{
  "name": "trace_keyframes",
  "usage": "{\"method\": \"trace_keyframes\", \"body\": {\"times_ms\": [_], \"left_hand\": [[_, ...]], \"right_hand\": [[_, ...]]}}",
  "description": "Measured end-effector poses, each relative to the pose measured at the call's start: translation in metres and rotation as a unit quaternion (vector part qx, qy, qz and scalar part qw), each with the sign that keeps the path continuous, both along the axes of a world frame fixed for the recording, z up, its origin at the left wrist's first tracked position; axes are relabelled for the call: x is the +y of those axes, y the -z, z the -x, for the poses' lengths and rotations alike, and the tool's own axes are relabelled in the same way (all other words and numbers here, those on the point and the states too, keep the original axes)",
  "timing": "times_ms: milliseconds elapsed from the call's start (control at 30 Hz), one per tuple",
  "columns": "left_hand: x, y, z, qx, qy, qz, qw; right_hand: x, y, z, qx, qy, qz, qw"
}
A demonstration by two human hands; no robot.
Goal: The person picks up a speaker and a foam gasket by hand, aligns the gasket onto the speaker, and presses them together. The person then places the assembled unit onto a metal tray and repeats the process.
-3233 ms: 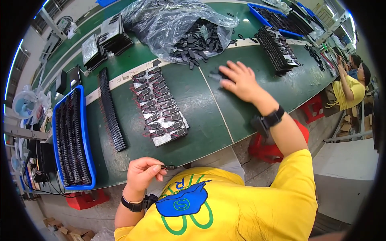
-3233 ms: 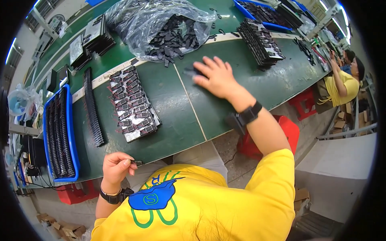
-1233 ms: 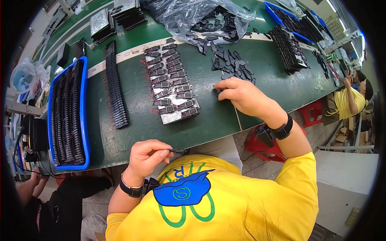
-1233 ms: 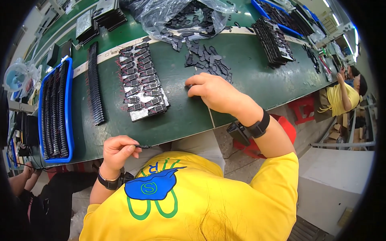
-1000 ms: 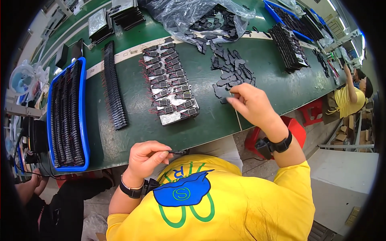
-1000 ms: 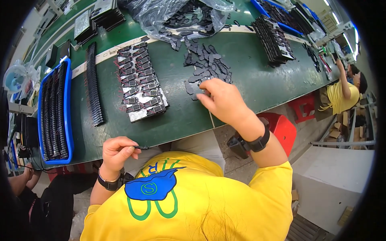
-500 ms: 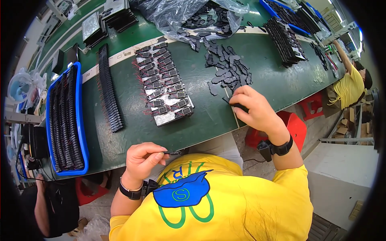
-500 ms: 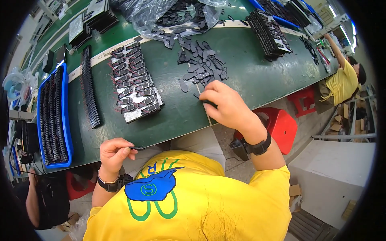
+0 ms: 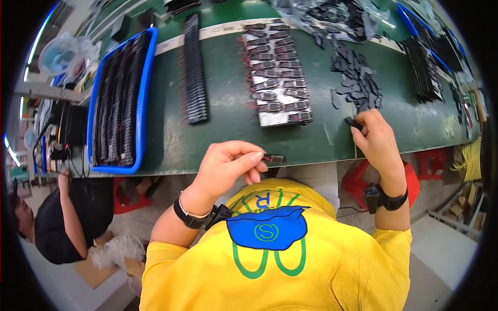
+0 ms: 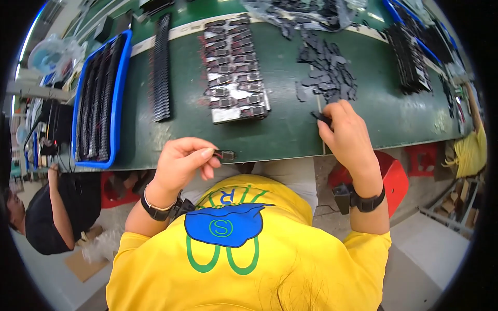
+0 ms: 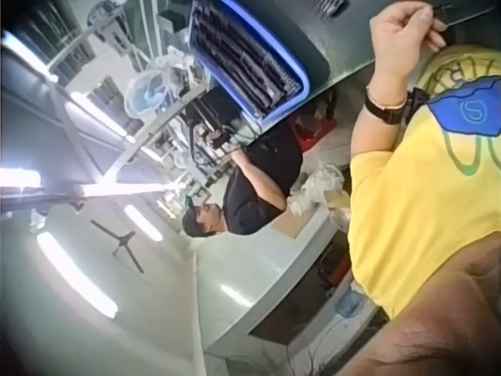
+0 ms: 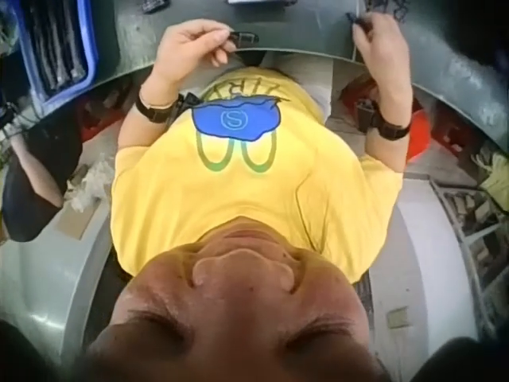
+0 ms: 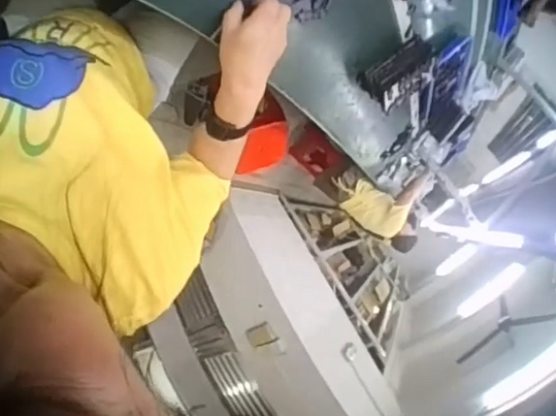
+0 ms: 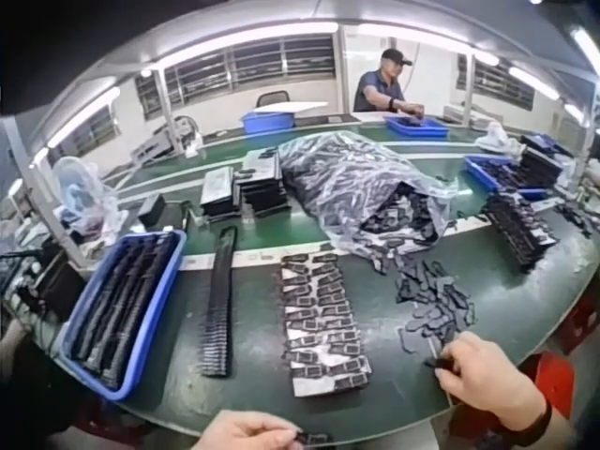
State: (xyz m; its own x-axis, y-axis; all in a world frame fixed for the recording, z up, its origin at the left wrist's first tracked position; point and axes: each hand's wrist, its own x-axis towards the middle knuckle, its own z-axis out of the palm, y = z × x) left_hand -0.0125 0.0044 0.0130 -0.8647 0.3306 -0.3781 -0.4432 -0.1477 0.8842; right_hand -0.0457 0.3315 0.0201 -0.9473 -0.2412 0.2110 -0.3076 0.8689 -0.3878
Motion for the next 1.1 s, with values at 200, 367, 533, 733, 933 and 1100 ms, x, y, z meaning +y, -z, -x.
{"method": "trace_keyframes", "body": {"times_ms": [200, 367, 533, 733, 933, 1100], "left_hand": [[-0.005, 0.001, -0.004, -0.028, 0.000, -0.030, 0.999], [-0.004, 0.002, -0.006, -0.038, -0.007, -0.038, 0.999], [0.000, -0.001, -0.004, -0.027, 0.016, -0.012, 0.999], [0.006, -0.003, -0.008, -0.031, 0.010, -0.009, 0.999], [0.008, -0.001, -0.008, -0.058, 0.009, -0.051, 0.997], [0.009, 0.000, -0.009, -0.061, 0.017, -0.067, 0.996]], "right_hand": [[-0.013, 0.006, -0.016, 0.057, 0.037, 0.027, 0.997], [-0.038, -0.012, -0.028, 0.080, -0.044, 0.134, 0.987], [-0.084, -0.029, -0.039, 0.018, -0.190, 0.248, 0.950], [-0.107, -0.022, -0.033, 0.073, -0.245, 0.194, 0.947], [-0.111, -0.017, -0.035, 0.126, -0.247, 0.126, 0.953], [-0.113, -0.011, -0.039, 0.137, -0.233, 0.124, 0.955]]}}
